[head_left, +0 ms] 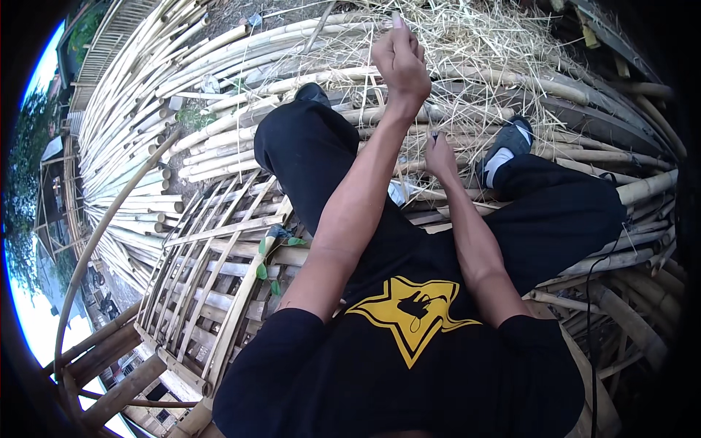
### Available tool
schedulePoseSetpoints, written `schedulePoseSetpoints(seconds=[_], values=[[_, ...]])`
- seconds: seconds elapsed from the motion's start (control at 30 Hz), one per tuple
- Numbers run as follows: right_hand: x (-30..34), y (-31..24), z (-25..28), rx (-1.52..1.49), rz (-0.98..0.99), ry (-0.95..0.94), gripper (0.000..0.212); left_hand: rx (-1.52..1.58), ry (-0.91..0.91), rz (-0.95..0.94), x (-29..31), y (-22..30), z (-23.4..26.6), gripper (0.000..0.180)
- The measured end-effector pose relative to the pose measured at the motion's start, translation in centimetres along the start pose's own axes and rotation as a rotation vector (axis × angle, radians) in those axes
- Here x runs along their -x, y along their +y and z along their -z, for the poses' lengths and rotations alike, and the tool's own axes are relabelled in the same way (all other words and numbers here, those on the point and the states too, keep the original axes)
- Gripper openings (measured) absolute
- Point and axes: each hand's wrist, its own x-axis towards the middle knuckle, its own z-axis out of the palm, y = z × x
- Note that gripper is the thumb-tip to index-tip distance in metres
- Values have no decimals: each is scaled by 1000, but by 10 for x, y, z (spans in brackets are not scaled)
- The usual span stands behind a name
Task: The person uses a knife to split thin strips from a bamboo stalk and then shaves the edges of the strips by hand while sitting on a bamboo structure.
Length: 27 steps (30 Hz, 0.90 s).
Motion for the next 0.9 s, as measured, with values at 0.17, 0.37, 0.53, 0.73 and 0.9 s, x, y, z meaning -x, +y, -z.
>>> schedulePoseSetpoints(seconds=[0.17,0.37,0.53,0.73,0.9], values=[[-11,10,-20,-161,-111,-83,45,-6,-71,16,-9,-16,1,45],[-7,-8,2,-250,-206,-192,48,16,-49,6,-1,13,-7,46],[-12,-25,9,-293,-162,-158,47,43,-71,-43,1,29,-8,47],[-10,-23,3,-208,-162,-108,44,-26,-94,-34,-2,10,-3,46],[-1,-36,20,-54,-110,-44,32,39,-127,-21,-11,-10,-4,45]])
